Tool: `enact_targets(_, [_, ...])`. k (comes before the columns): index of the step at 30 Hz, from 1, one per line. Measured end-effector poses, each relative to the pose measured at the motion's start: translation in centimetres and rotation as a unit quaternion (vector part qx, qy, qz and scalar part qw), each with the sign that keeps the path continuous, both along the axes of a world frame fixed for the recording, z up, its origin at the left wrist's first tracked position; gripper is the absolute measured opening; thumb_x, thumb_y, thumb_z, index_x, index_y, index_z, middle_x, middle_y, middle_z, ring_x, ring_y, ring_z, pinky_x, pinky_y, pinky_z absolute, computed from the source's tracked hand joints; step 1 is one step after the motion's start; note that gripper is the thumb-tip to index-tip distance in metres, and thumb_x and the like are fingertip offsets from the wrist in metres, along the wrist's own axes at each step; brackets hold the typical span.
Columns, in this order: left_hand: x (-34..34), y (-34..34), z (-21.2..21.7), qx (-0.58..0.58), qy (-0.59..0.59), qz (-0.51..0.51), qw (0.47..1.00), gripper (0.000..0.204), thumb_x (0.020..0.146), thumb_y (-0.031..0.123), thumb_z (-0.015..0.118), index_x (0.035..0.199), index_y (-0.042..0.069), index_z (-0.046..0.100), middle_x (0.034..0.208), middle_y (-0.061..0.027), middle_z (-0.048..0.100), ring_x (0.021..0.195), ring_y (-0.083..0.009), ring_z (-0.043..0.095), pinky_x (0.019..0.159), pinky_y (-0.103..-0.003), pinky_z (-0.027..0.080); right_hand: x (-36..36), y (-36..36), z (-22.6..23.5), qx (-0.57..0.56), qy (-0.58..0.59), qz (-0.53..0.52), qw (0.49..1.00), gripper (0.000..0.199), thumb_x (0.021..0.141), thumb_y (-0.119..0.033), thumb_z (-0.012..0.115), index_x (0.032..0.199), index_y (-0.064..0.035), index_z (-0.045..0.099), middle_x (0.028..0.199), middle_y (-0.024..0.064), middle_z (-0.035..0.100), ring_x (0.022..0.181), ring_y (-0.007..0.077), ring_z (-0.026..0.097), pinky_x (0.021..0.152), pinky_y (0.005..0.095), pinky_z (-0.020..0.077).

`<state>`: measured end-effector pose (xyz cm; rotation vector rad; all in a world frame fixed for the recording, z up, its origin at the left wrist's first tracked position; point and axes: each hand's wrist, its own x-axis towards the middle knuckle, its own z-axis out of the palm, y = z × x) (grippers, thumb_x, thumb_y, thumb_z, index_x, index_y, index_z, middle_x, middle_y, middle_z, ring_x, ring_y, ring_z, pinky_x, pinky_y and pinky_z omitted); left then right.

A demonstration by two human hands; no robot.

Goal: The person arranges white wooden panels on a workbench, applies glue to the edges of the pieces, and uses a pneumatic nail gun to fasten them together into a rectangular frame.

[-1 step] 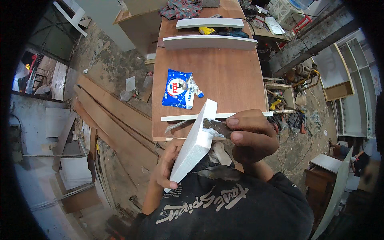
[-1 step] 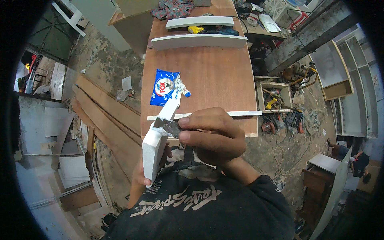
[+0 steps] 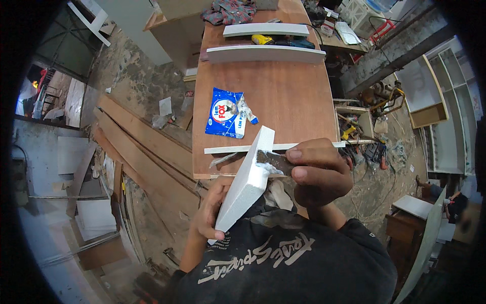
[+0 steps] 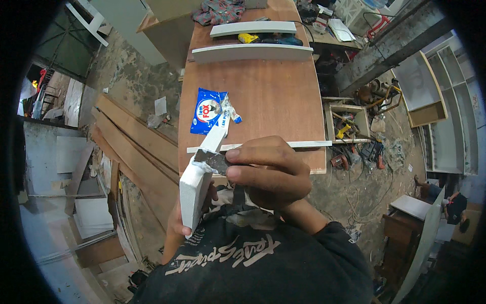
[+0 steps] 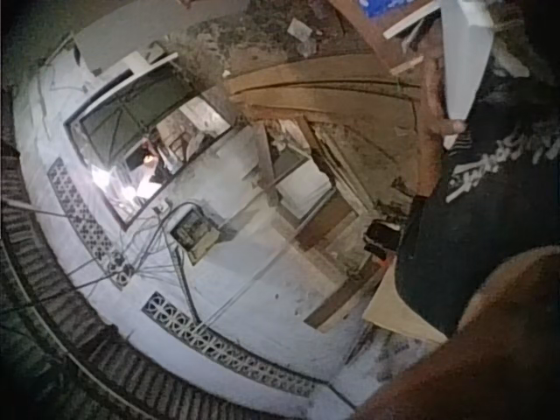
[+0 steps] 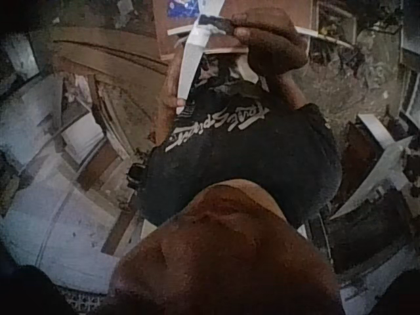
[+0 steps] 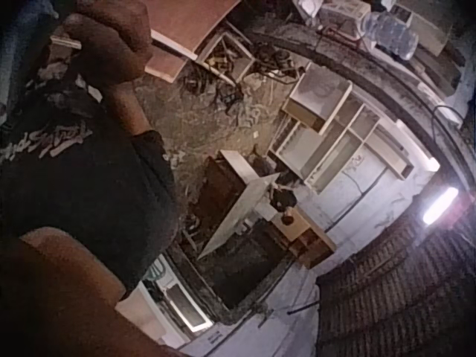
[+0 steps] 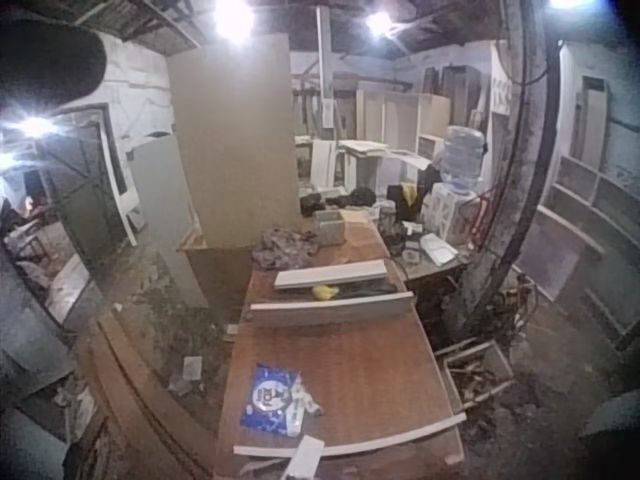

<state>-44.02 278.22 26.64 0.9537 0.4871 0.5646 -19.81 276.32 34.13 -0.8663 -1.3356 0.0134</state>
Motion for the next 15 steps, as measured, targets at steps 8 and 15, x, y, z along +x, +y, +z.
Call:
enact_targets(8, [-1.2, 0.0, -0.4, 0.014, -0.015, -0.009, 1.0, 0.135, 0.042, 0.054, 0.088, 0.149, -0.008, 0.033, 0.116, -0.0131, 0.055, 0.095, -0.0182, 0.051, 0.075, -0.026, 0.033, -0.3, 0.7, 0.4, 0.017, -0.041, -0.013, 0.999, 0.014, 0.082, -0.002, 0.075, 0.094, -0.0084, 0.076, 0.1, 0.0099, 0.073, 0.083, 0.0224, 0.07, 0.07, 0.0313, 0.0579])
enact_targets(15, [-1.2, -0.3, 0.0, 0.007, -0.044, 0.024, 0.999, 0.132, 0.043, 0.053, 0.089, 0.147, -0.009, 0.037, 0.114, -0.0126, 0.056, 0.095, -0.0194, 0.052, 0.079, -0.029, 0.035, 0.0, 1.2, 0.4, 0.008, -0.066, -0.006, 0.998, 0.015, 0.081, -0.001, 0.076, 0.095, -0.0086, 0.076, 0.102, 0.0107, 0.074, 0.084, 0.0228, 0.07, 0.072, 0.0317, 0.0573])
